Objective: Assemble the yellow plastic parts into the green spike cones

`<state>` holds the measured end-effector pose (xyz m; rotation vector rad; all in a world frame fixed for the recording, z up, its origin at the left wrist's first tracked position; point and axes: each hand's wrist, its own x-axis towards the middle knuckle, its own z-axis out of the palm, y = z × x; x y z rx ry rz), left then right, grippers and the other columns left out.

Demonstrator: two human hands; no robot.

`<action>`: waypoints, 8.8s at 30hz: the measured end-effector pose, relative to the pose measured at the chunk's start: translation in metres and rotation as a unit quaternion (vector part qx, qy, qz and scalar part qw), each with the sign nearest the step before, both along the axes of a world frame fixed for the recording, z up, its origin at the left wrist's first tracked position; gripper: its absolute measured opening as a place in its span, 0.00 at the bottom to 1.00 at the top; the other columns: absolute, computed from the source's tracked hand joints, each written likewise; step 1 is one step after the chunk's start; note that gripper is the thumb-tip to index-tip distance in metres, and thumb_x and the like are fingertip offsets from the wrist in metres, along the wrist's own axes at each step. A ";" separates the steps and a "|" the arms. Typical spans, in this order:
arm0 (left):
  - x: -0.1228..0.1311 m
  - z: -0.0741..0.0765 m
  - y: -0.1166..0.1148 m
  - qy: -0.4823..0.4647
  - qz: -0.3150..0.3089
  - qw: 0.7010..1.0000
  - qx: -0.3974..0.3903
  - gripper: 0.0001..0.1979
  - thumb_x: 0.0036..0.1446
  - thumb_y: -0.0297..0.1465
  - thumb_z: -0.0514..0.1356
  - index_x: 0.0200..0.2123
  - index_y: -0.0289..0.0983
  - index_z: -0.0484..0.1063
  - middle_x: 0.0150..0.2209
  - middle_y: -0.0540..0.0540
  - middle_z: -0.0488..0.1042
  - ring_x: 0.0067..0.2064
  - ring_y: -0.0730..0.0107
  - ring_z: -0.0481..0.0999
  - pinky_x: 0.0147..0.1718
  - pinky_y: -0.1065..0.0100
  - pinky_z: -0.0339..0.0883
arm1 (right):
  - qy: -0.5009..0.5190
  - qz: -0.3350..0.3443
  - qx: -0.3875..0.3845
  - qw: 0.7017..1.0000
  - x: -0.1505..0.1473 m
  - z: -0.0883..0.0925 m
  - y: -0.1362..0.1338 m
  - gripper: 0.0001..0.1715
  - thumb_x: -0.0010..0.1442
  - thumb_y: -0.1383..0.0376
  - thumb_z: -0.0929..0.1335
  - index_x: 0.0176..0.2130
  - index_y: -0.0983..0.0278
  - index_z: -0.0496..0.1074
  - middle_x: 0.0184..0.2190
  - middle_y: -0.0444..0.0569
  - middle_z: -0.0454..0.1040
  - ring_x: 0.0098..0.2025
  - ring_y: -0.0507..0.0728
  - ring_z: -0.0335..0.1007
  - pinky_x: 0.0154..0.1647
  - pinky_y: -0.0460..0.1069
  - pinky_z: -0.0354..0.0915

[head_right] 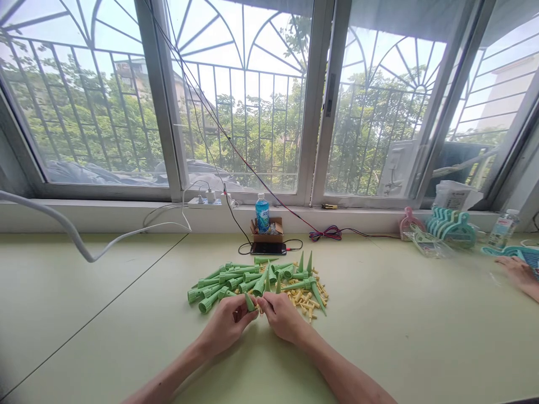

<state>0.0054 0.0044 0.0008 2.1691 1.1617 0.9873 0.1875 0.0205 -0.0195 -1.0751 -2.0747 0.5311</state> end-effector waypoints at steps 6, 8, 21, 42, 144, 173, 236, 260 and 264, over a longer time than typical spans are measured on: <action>0.000 0.001 0.004 -0.058 0.002 0.996 -0.071 0.13 0.56 0.39 0.60 0.28 0.33 0.71 0.22 0.52 0.62 0.26 0.74 0.59 0.25 0.72 0.55 | 0.034 0.014 -0.013 0.999 0.000 0.008 -0.005 0.21 0.69 0.58 0.60 0.27 0.64 0.65 0.21 0.41 0.63 0.24 0.50 0.55 0.26 0.45 0.50; 0.000 0.004 0.005 -0.089 0.002 0.990 -0.110 0.17 0.54 0.43 0.62 0.27 0.33 0.71 0.22 0.51 0.64 0.25 0.74 0.62 0.25 0.72 0.56 | 0.048 0.021 -0.016 0.998 0.000 0.012 -0.008 0.17 0.68 0.58 0.62 0.32 0.65 0.69 0.23 0.42 0.66 0.25 0.50 0.57 0.27 0.45 0.53; -0.003 0.006 0.007 -0.184 0.010 0.932 -0.312 0.24 0.47 0.52 0.66 0.28 0.37 0.64 0.12 0.58 0.61 0.12 0.81 0.57 0.12 0.76 0.49 | 0.103 0.036 -0.024 0.994 0.000 0.009 -0.006 0.10 0.65 0.60 0.66 0.42 0.64 0.71 0.27 0.44 0.70 0.26 0.52 0.63 0.26 0.45 0.58; -0.002 0.005 0.005 -0.133 0.012 0.944 -0.301 0.25 0.48 0.54 0.63 0.28 0.38 0.61 0.16 0.58 0.60 0.14 0.78 0.59 0.11 0.75 0.49 | 0.092 0.036 -0.031 0.995 0.001 0.009 -0.006 0.15 0.66 0.57 0.65 0.33 0.65 0.68 0.23 0.41 0.65 0.25 0.50 0.54 0.26 0.45 0.50; 0.001 -0.003 0.000 0.014 0.009 1.000 -0.011 0.07 0.56 0.30 0.58 0.27 0.35 0.69 0.22 0.53 0.64 0.25 0.74 0.59 0.26 0.71 0.52 | 0.088 0.033 -0.009 0.996 0.001 0.009 -0.006 0.11 0.63 0.67 0.64 0.31 0.66 0.73 0.23 0.43 0.67 0.25 0.50 0.56 0.27 0.45 0.52; 0.002 0.002 -0.003 0.055 0.012 0.998 0.021 0.12 0.57 0.32 0.57 0.23 0.37 0.59 0.23 0.53 0.62 0.26 0.74 0.57 0.27 0.70 0.51 | 0.014 0.008 0.006 1.000 0.003 -0.001 0.000 0.20 0.68 0.64 0.60 0.24 0.64 0.58 0.20 0.40 0.58 0.24 0.49 0.50 0.26 0.45 0.48; 0.004 0.011 0.001 -0.141 -0.011 0.971 -0.193 0.22 0.51 0.50 0.63 0.30 0.33 0.72 0.23 0.51 0.68 0.23 0.75 0.66 0.22 0.72 0.60 | 0.075 0.028 -0.039 0.996 0.005 0.004 -0.004 0.20 0.66 0.52 0.64 0.30 0.65 0.66 0.19 0.37 0.54 0.23 0.49 0.48 0.25 0.45 0.45; 0.004 0.003 -0.005 0.009 -0.012 1.000 -0.016 0.14 0.56 0.34 0.59 0.23 0.36 0.60 0.21 0.54 0.56 0.25 0.75 0.53 0.24 0.71 0.48 | 0.045 0.006 0.004 0.999 0.003 0.002 -0.003 0.29 0.69 0.51 0.57 0.21 0.63 0.51 0.18 0.39 0.49 0.22 0.48 0.45 0.24 0.46 0.43; 0.005 0.003 -0.005 0.026 -0.010 1.000 0.001 0.14 0.56 0.32 0.59 0.22 0.37 0.57 0.21 0.54 0.57 0.25 0.75 0.54 0.25 0.71 0.49 | 0.043 0.005 0.006 0.999 0.002 0.002 -0.002 0.29 0.69 0.53 0.57 0.21 0.63 0.51 0.19 0.39 0.48 0.22 0.48 0.44 0.24 0.46 0.43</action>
